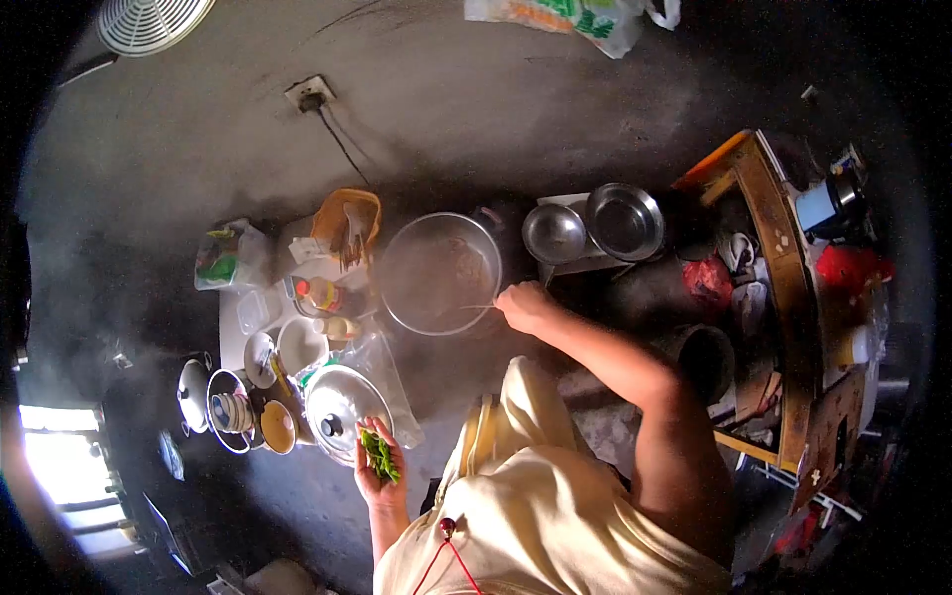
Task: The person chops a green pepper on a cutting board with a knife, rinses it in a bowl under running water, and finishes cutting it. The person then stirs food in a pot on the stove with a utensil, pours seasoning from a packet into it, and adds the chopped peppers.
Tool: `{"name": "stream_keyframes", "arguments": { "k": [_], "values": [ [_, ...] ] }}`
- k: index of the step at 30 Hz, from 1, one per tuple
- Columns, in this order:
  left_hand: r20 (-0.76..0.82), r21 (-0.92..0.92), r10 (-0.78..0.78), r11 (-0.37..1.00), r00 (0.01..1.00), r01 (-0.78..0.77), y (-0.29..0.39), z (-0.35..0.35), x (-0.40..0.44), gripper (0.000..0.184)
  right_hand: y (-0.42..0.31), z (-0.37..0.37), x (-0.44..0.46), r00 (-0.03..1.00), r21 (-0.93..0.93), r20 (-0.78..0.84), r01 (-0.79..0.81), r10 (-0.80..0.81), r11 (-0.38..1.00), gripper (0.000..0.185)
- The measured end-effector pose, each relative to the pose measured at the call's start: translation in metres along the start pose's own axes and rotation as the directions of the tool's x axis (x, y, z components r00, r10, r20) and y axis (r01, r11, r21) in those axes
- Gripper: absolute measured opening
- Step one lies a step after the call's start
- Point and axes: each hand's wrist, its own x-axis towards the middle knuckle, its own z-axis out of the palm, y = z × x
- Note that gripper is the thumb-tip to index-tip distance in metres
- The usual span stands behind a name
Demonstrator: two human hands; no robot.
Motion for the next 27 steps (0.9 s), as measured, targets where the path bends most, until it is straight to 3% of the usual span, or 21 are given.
{"name": "stream_keyframes", "arguments": {
  "k": [2,6,8,10,13,15,16,18,19,20,22,24,26,27],
  "values": [
    [-0.005,0.019,-0.003,1.0,1.0,0.003,-0.004,0.005,0.0,0.029,0.006,-0.011,-0.007,0.994,-0.022,0.033,0.103,-0.103,0.994,0.017],
    [-0.01,0.032,0.037,0.999,0.999,-0.037,-0.015,0.015,-0.002,0.028,0.008,0.0,0.022,0.997,-0.1,0.057,0.066,-0.061,0.993,0.019],
    [-0.005,0.03,0.068,0.997,0.998,-0.068,-0.027,0.025,-0.005,0.027,0.018,0.026,0.044,0.992,-0.059,-0.115,0.042,-0.049,0.997,0.018],
    [-0.006,0.027,0.111,0.993,0.994,-0.111,-0.038,0.035,-0.007,0.027,0.023,0.031,0.054,0.994,0.035,-0.101,0.032,-0.028,0.999,0.019],
    [-0.05,-0.021,0.15,0.988,0.987,-0.151,-0.054,0.044,-0.009,0.026,0.034,0.044,0.053,0.97,0.176,-0.222,-0.056,0.095,0.983,0.022],
    [-0.055,-0.06,0.169,0.983,0.984,-0.172,-0.066,0.049,-0.008,0.025,0.042,0.058,0.054,0.912,0.442,-0.246,-0.195,0.328,0.876,0.023],
    [-0.064,-0.055,0.182,0.981,0.981,-0.186,-0.073,0.054,-0.011,0.025,0.044,0.07,0.054,0.935,0.533,-0.075,-0.256,0.346,0.807,0.028],
    [-0.072,-0.075,0.167,0.982,0.983,-0.173,-0.087,0.068,-0.014,0.023,0.037,0.093,0.051,0.974,0.629,-0.076,-0.121,0.215,0.768,0.034],
    [-0.071,-0.07,0.177,0.981,0.982,-0.182,-0.091,0.07,-0.012,0.023,0.026,0.089,0.049,0.967,0.658,0.009,-0.199,0.256,0.726,0.039],
    [-0.085,-0.059,0.19,0.979,0.978,-0.196,-0.094,0.07,-0.012,0.022,0.02,0.095,0.051,0.977,0.624,-0.039,-0.139,0.208,0.769,0.04],
    [-0.11,-0.031,0.206,0.977,0.972,-0.211,-0.099,0.072,-0.013,0.022,0.011,0.061,0.042,0.993,0.621,0.083,-0.122,0.09,0.774,0.031],
    [-0.095,-0.052,0.188,0.98,0.977,-0.194,-0.104,0.076,-0.011,0.022,0.009,0.09,0.054,0.986,0.694,0.074,-0.16,0.152,0.702,0.042],
    [-0.106,-0.022,0.222,0.974,0.969,-0.225,-0.113,0.084,-0.012,0.021,0.018,0.083,0.06,0.977,0.78,0.196,-0.204,0.079,0.592,0.044],
    [-0.112,-0.004,0.251,0.967,0.962,-0.253,-0.116,0.086,-0.013,0.021,0.024,0.101,0.068,0.99,0.721,-0.075,-0.028,0.118,0.693,0.046]
  ]
}}
